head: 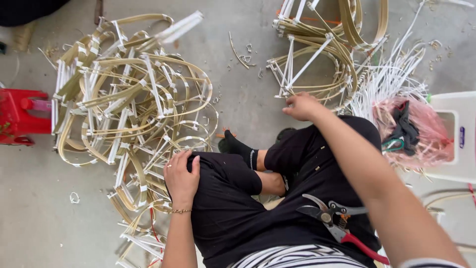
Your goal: Assembling and trimming white and gold bamboo frames using pruning shears.
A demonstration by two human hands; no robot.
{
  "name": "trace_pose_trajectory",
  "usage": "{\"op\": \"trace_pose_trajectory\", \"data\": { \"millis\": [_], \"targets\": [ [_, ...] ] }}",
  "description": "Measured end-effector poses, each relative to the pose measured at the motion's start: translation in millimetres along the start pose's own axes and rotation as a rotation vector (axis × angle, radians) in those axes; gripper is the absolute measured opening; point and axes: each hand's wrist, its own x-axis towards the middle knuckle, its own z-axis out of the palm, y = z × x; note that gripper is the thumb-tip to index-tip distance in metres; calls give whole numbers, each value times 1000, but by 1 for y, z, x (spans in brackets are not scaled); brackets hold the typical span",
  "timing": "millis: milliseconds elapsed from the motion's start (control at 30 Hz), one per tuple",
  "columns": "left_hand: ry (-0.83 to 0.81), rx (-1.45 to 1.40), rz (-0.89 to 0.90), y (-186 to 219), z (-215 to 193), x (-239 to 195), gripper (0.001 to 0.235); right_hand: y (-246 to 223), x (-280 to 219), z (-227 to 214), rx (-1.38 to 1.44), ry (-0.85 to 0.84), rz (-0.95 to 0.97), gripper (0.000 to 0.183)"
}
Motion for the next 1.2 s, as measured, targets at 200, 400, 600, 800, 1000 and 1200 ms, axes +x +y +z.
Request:
{"op": "trace_pose_trajectory", "data": {
  "millis": [200, 400, 600, 800, 1000, 1200],
  "targets": [
    [-7, -33, -48, 4, 2, 10, 30, 1, 47, 14, -139, -165, 233, 52],
    [-62, -25, -131, 12, 3, 24, 27, 99, 133, 91, -177, -206, 134, 62],
    [-88, -37, -141, 5, 4, 17, 27, 67, 67, 5, 305, 660, 142, 30],
    [-70, -96, -164, 6, 1, 17, 29, 48, -14, -65, 1388, 1033, -373, 22],
    [-12, -240, -92, 9, -3, 8, 31, -32, -166, -108, 1743, 635, -625, 12],
    [-3, -1167, -82, 68, -49, 4, 64, -52, -213, -76, 1947, 34, -610, 14]
  ]
}}
